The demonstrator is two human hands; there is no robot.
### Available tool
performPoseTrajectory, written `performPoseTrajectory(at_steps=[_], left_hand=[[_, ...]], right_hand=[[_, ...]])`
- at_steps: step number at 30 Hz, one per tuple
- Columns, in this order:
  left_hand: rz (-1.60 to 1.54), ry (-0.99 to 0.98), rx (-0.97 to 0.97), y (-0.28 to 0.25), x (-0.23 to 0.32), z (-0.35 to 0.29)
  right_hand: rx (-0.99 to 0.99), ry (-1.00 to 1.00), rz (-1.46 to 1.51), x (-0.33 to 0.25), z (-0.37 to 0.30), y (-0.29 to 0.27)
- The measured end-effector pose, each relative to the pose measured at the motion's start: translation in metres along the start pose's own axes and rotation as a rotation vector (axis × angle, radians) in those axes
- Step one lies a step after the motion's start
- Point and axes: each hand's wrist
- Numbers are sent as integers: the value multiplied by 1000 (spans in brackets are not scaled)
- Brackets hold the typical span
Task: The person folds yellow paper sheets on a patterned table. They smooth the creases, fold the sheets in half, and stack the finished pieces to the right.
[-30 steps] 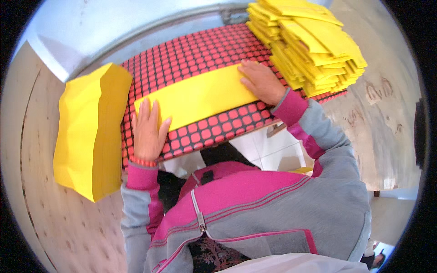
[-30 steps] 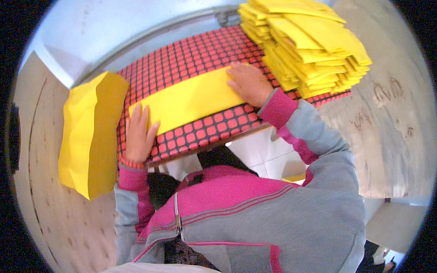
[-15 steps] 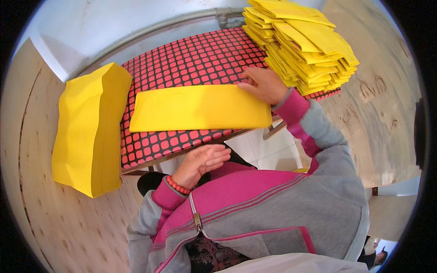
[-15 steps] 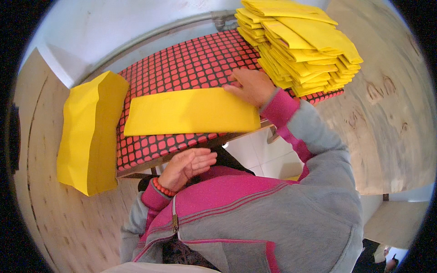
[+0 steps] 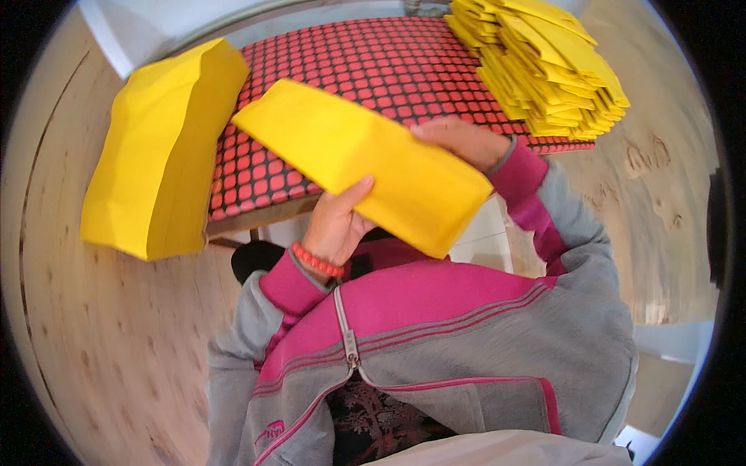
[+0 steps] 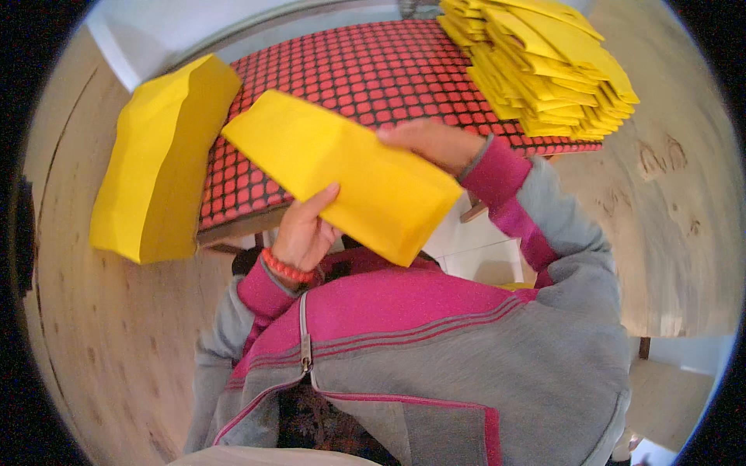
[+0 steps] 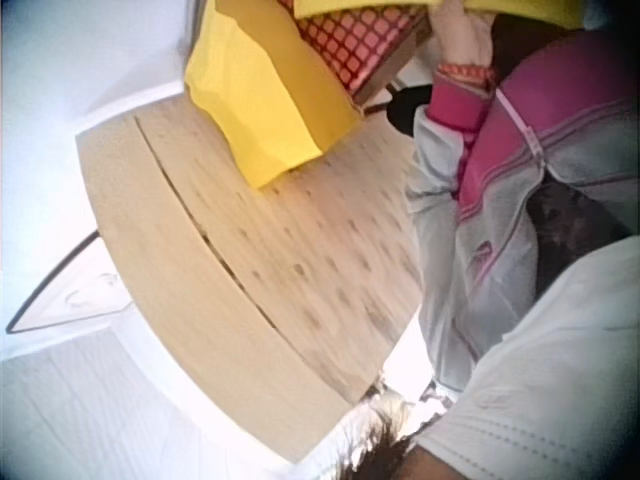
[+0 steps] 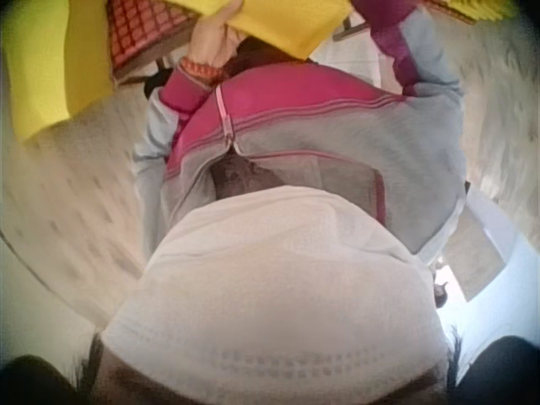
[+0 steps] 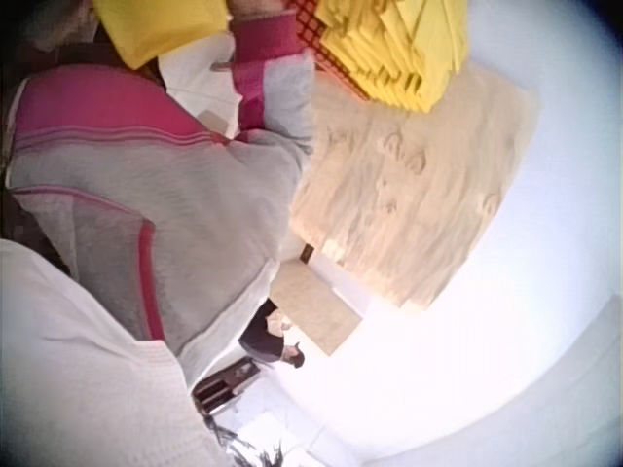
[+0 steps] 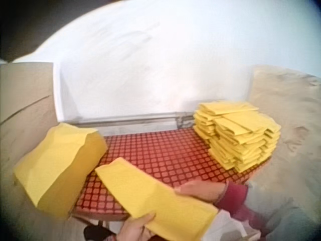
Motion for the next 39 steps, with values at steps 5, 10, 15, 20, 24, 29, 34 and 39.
performPoseTrajectory(at_steps=[5, 10, 15, 20, 24, 29, 34, 39], left_hand=[[42, -137, -142, 12, 11, -7], [326, -24, -121, 25, 34, 3], [1135, 513, -88, 45, 117, 40], [929, 720, -161, 55, 167, 76], [1099, 641, -87, 21, 176, 99], [1179, 509, -54, -24, 143, 110], [1047, 509, -95, -24, 138, 112], [919, 586, -83, -31, 127, 119]], right_hand=[[-148, 212, 338, -20, 64, 1], [-157, -221, -158, -71, 91, 6], [-82, -781, -242, -157, 69, 21], [26, -1165, -482, -210, 50, 25], [52, -1064, -438, -178, 66, 19], [164, -909, -290, -129, 86, 11], [174, -991, -215, -129, 91, 4], [315, -957, -275, -120, 102, 13]])
Point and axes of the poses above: each hand's wrist, its own z-axis towards the middle knuckle, its own y-axis out of the palm, x = y × z, and after that the axes turned 4 degrees about -z, right-handed
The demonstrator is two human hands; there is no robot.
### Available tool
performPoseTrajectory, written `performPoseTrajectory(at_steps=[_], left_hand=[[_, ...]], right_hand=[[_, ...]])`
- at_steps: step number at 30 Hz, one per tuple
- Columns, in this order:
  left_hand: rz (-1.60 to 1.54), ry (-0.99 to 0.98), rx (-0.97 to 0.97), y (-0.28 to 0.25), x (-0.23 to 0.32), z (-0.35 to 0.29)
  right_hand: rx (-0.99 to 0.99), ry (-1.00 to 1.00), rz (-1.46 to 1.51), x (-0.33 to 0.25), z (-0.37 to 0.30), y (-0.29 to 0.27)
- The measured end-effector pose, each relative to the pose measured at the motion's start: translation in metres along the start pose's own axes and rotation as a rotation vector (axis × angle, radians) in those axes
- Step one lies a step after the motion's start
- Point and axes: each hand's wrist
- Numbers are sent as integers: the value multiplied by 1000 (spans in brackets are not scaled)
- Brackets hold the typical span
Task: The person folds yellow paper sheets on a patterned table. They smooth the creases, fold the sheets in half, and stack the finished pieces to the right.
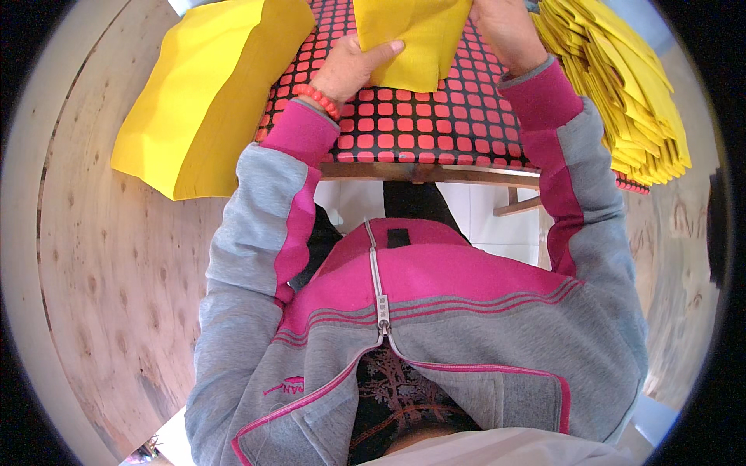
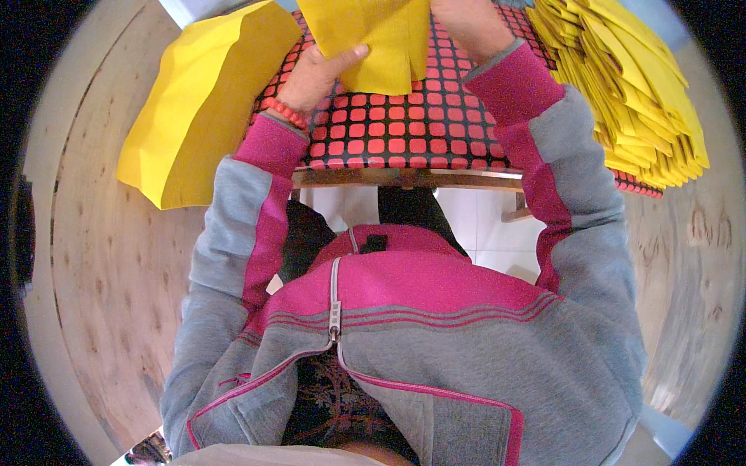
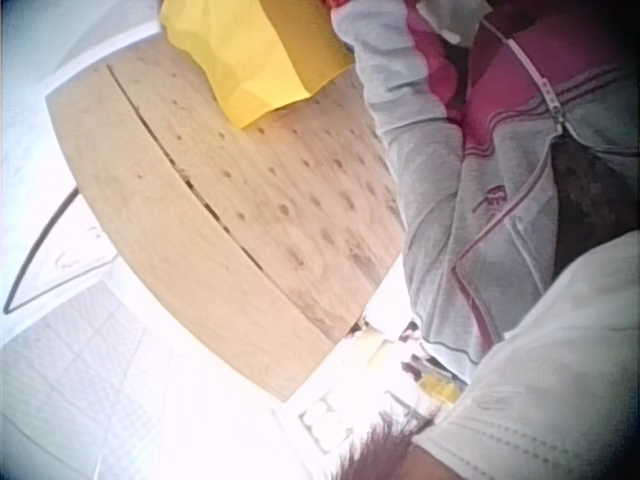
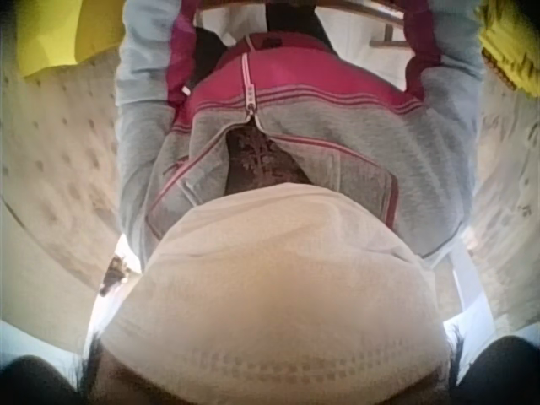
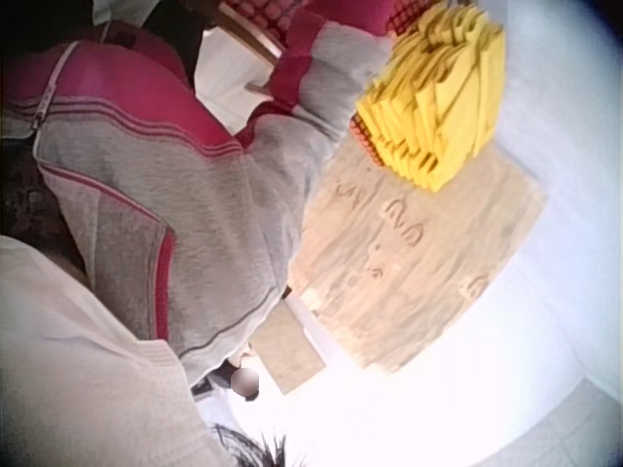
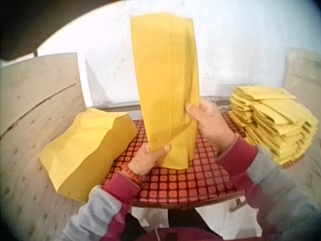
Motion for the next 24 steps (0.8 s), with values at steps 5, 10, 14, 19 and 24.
performPoseTrajectory(at_steps=[5, 10, 14, 19, 24], left_hand=[[-26, -138, 6, -4, 0, -5], [-229, -298, 3, 6, 11, -36], [-396, -564, -12, 3, 9, -51], [-290, -556, 25, -4, 13, -64], [-6, -564, 31, -14, 37, -90]], right_hand=[[-31, 55, 6, 14, -2, -7], [-209, 247, 109, 59, 1, -23], [-191, 710, 151, 105, -16, -30], [-219, 791, 291, 118, -28, -35], [-300, 903, -8, 86, -30, -49]])
Point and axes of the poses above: each hand's wrist, its own z-axis towards the middle knuckle, its own y-axis out of the palm, x = y × z, and after that the axes turned 4 degrees about -z, right-handed
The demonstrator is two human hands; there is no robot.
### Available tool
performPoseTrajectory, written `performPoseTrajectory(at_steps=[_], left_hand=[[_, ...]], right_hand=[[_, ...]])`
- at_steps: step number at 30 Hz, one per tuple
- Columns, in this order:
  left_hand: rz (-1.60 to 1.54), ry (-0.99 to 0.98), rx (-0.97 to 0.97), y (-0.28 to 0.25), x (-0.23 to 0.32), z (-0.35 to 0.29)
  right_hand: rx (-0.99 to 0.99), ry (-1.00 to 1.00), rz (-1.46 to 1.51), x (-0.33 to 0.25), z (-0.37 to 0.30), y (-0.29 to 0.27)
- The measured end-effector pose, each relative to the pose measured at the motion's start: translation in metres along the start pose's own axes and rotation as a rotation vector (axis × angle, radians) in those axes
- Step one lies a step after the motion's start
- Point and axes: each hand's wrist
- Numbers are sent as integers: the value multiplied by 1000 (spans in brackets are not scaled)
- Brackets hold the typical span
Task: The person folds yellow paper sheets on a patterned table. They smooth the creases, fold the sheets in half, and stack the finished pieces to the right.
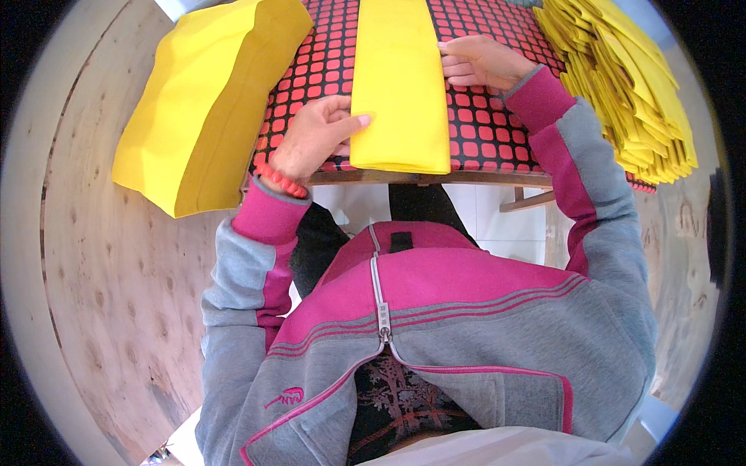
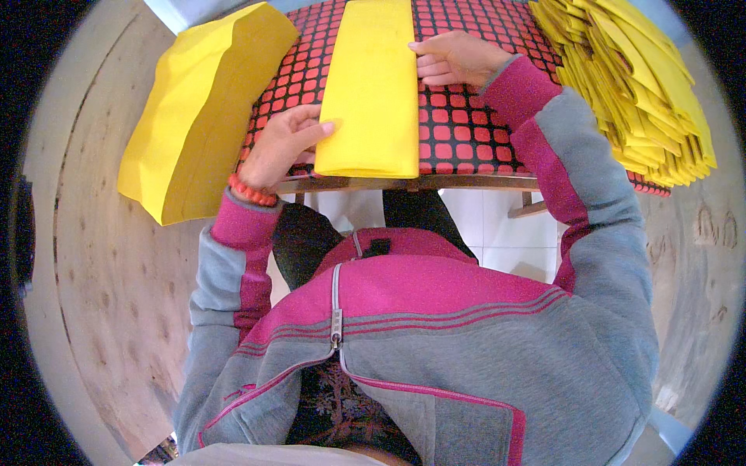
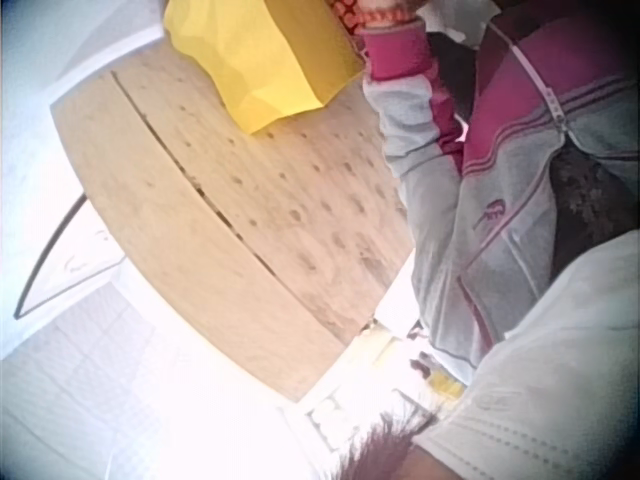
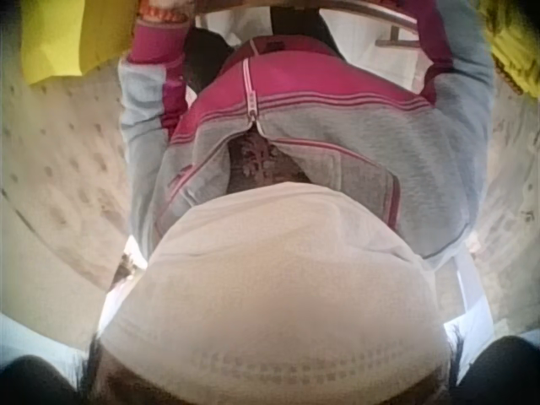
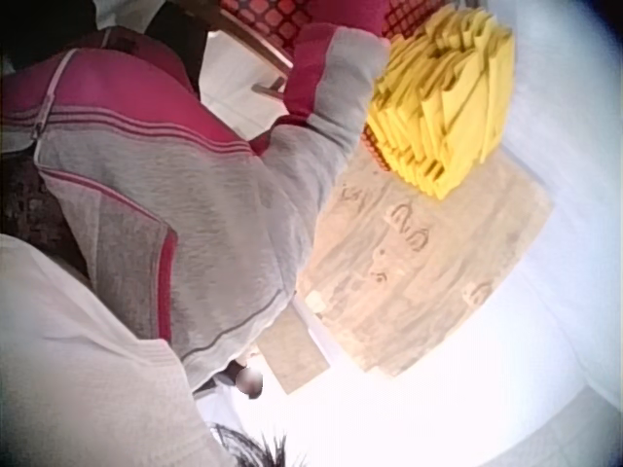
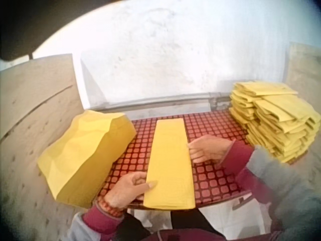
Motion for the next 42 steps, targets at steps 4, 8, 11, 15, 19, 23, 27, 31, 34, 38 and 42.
performPoseTrajectory(at_steps=[4, 8, 11, 15, 19, 23, 27, 31, 34, 38, 42], left_hand=[[472, 33, 303, -12, 4, -20], [1077, 633, 571, 10, -3, -17], [1139, 734, 432, 41, -7, -7], [1188, 801, 265, 59, -5, 13], [1274, 699, 19, 56, -9, 23], [1242, 659, -52, 55, -19, 26], [1213, 661, -47, 53, -21, 25], [1190, 668, -36, 52, -17, 20], [1176, 650, -107, 50, -12, 16], [1122, 674, -211, 46, -7, 13], [1093, 627, -300, 43, -5, 14]], right_hand=[[244, -91, -351, -2, -20, -1], [142, -115, -445, 0, -18, -1], [179, -138, -540, 1, -10, -7], [373, -572, -807, -2, 8, -9], [363, -1010, -1061, 1, 32, 15], [140, -1163, -1133, 7, 53, 42], [-13, -1040, -1131, 14, 63, 47], [-49, -1044, -1164, 13, 78, 38], [-12, -1068, -1213, 9, 93, 30], [-2, -969, -1277, 1, 118, 11], [74, -894, -1366, -7, 157, -7]])
Point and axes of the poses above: each hand's wrist, its own z-axis towards the middle knuckle, its own y-axis out of the palm, x = y × z, and after that the axes turned 4 degrees about -z, right-handed
